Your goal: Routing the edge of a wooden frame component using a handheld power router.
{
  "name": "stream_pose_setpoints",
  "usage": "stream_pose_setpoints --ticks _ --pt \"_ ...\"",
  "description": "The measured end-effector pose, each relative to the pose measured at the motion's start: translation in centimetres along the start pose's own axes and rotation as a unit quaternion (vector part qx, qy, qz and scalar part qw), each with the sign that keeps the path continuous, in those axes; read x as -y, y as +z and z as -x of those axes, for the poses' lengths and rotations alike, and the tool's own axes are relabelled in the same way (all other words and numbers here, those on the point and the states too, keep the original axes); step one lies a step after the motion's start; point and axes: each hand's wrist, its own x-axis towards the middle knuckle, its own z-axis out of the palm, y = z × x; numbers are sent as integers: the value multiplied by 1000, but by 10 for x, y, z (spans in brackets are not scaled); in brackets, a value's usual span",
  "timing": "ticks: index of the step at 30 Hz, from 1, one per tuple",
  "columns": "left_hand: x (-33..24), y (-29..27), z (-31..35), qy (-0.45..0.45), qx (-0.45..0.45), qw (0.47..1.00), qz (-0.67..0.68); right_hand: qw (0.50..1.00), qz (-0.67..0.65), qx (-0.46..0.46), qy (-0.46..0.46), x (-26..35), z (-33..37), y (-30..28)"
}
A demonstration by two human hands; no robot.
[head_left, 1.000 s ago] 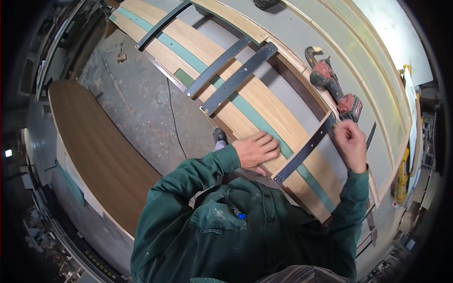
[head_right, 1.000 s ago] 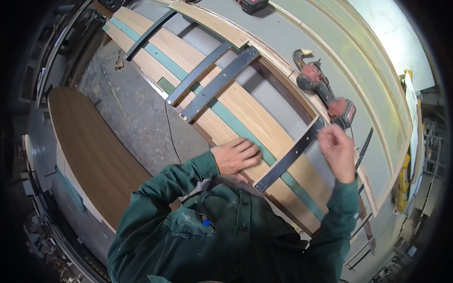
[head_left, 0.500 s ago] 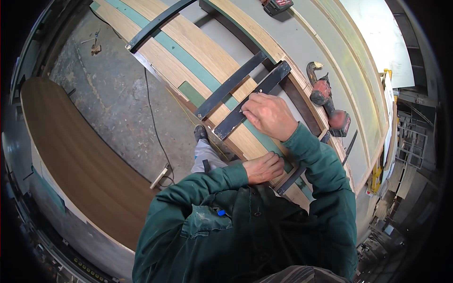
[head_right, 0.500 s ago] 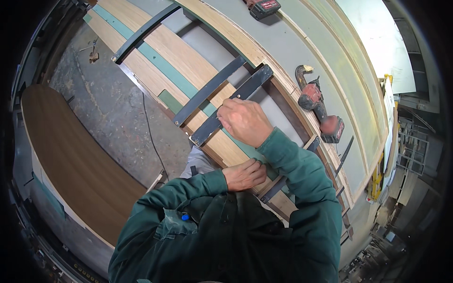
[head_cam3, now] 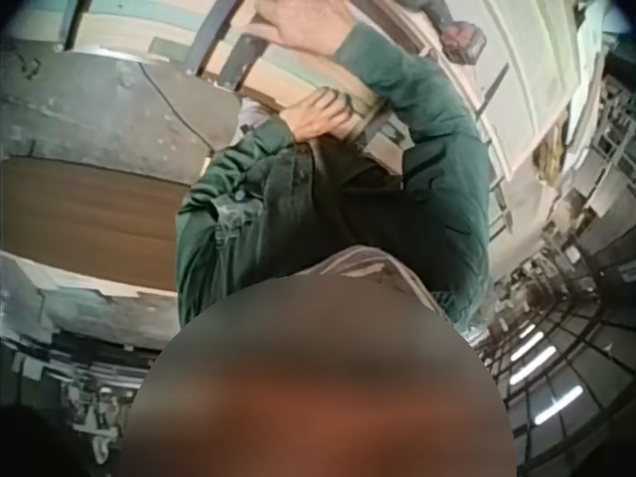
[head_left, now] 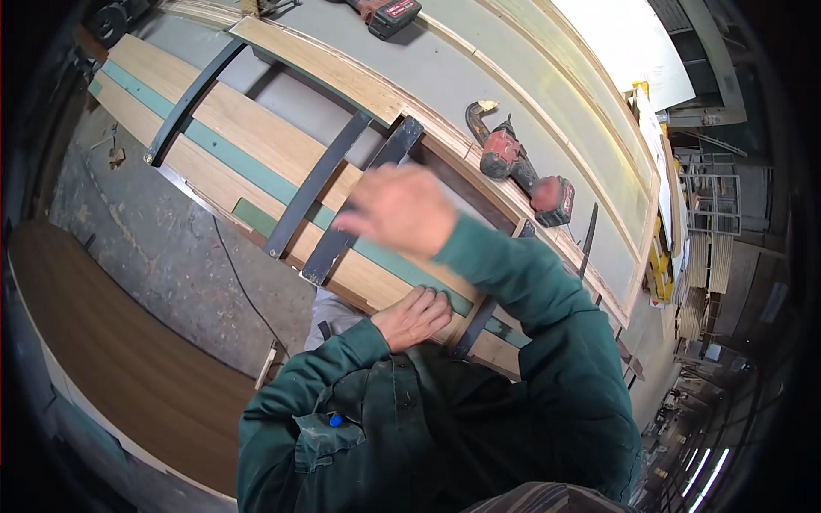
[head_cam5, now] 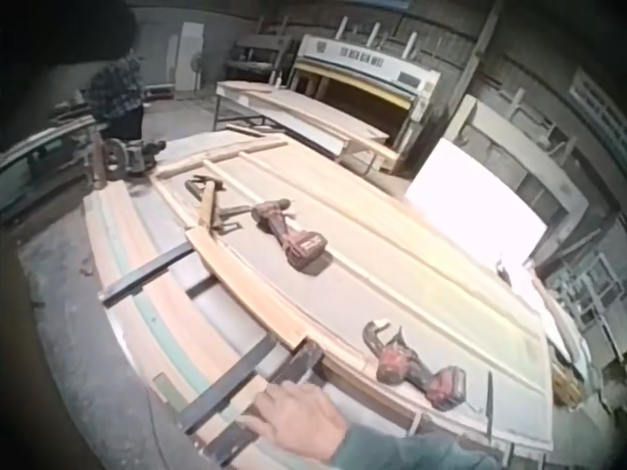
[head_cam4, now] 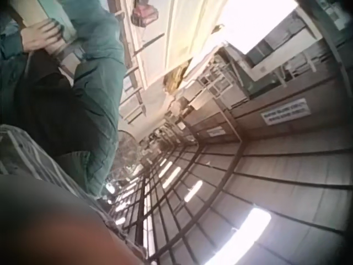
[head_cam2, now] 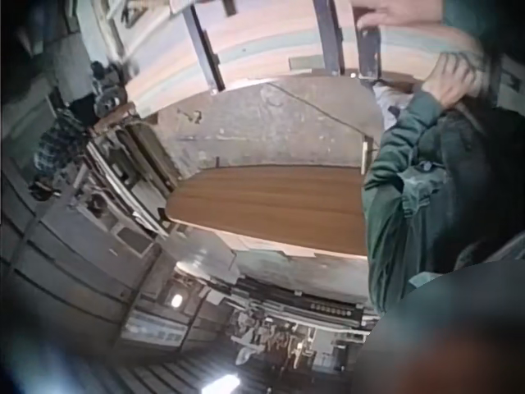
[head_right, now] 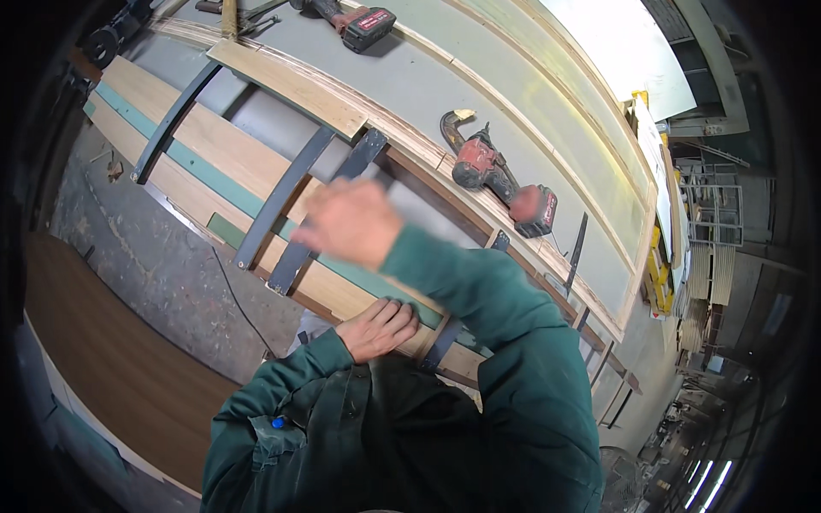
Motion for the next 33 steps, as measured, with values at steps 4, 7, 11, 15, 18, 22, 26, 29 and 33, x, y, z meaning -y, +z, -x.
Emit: stream_pose_setpoints --ticks 4,7,11,15,18,22,26,29,33 --pt "-4 2 1 -16 1 999 -52 982 10 -64 177 -143 68 -27" --pt "-2 3 -4 6 -26 999 -47 908 91 151 381 -238 161 -19" --pt "-4 3 -3 -3 -16 999 -31 918 -13 124 377 -258 181 13" --pt "-4 1 0 -9 -19 999 -36 953 -13 76 292 -255 171 6" --pt "-2 2 1 -4 -28 999 -34 963 -50 2 267 -246 171 -31" --pt "-4 3 4 -9 -26 999 -30 919 -243 -28 310 -160 130 -108" --pt "1 5 4 -6 -29 999 -13 870 -358 63 332 -77 101 -142" --pt "-4 12 5 -3 -16 1000 -10 945 -255 109 171 -33 81 -141" --pt "-7 24 9 -13 -32 999 -19 951 -235 182 84 5 29 -128"
